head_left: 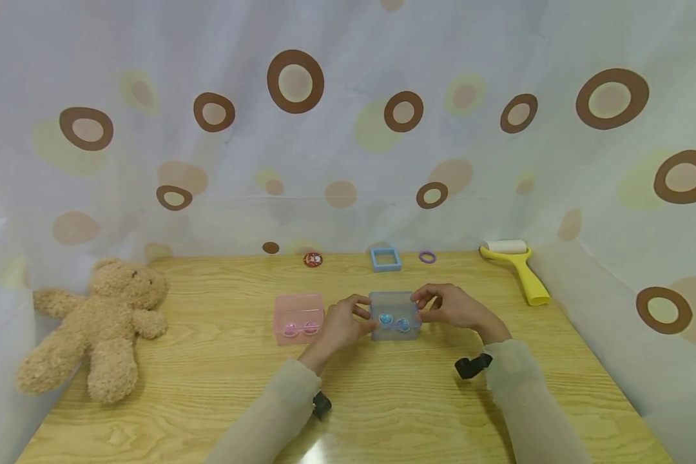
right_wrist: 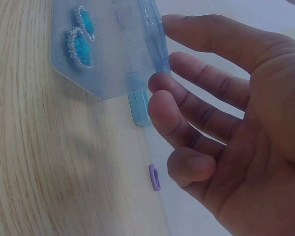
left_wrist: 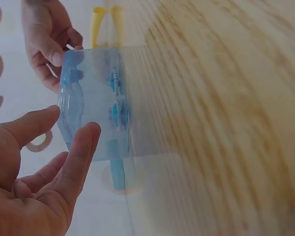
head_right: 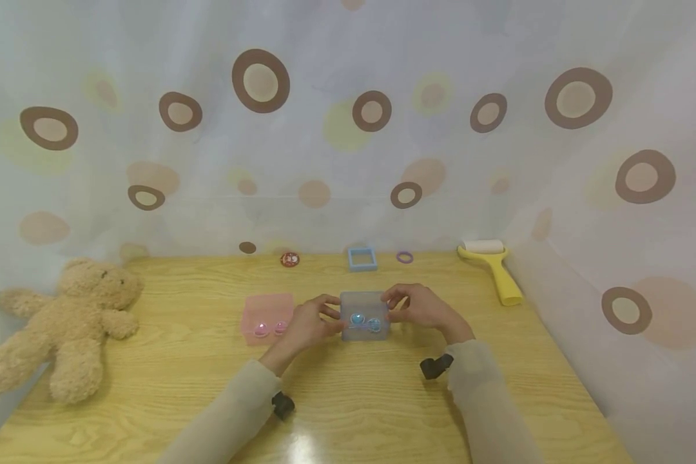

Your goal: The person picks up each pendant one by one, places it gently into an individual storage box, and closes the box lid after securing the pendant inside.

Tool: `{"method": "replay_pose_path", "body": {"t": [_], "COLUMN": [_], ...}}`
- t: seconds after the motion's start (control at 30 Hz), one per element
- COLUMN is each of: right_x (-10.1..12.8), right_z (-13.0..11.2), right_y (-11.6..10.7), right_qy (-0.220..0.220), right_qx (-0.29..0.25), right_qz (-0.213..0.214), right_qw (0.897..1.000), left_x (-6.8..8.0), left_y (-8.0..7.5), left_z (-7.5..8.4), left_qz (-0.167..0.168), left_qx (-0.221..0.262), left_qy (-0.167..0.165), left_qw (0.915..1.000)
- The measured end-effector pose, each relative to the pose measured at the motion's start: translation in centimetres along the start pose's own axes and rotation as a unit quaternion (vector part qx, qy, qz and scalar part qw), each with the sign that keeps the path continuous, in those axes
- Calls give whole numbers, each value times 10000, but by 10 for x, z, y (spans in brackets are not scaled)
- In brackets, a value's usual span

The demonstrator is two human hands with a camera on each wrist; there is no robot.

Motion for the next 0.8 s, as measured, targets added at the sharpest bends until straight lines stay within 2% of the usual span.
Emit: {"method": "replay_pose_path", "body": {"t": [0.17, 0.33, 0.6, 0.8], "right_x": [2, 6, 12, 17], "right_z": [2, 2, 4, 3], "right_y": [-5, -19, -44, -62], "right_qy": [-12, -12, 236, 365], "right_qx": [310, 717, 892, 1098], "right_qz": [171, 467, 778, 883], "right_qw": [9994, 9963, 9927, 9893], "left_x": [1, 2, 14, 22], "left_y": [-3, -17, -56, -91], "left_z": [-1, -2, -1, -6], "left_qz": [33, 123, 139, 370], "left_qx": [-46, -139, -284, -504], "left_qy": [55, 246, 233, 289], "left_qw": [10000, 9995, 9992, 9976]}}
Point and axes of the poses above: each hand's wrist, its own x-axis away from the middle knuckle, its own y-axis out of the palm, z = x × y, the point moved 3 cm from there along -x, towards the middle knuckle, and after that the axes turned 7 degrees about -z, right-handed, at the moved point
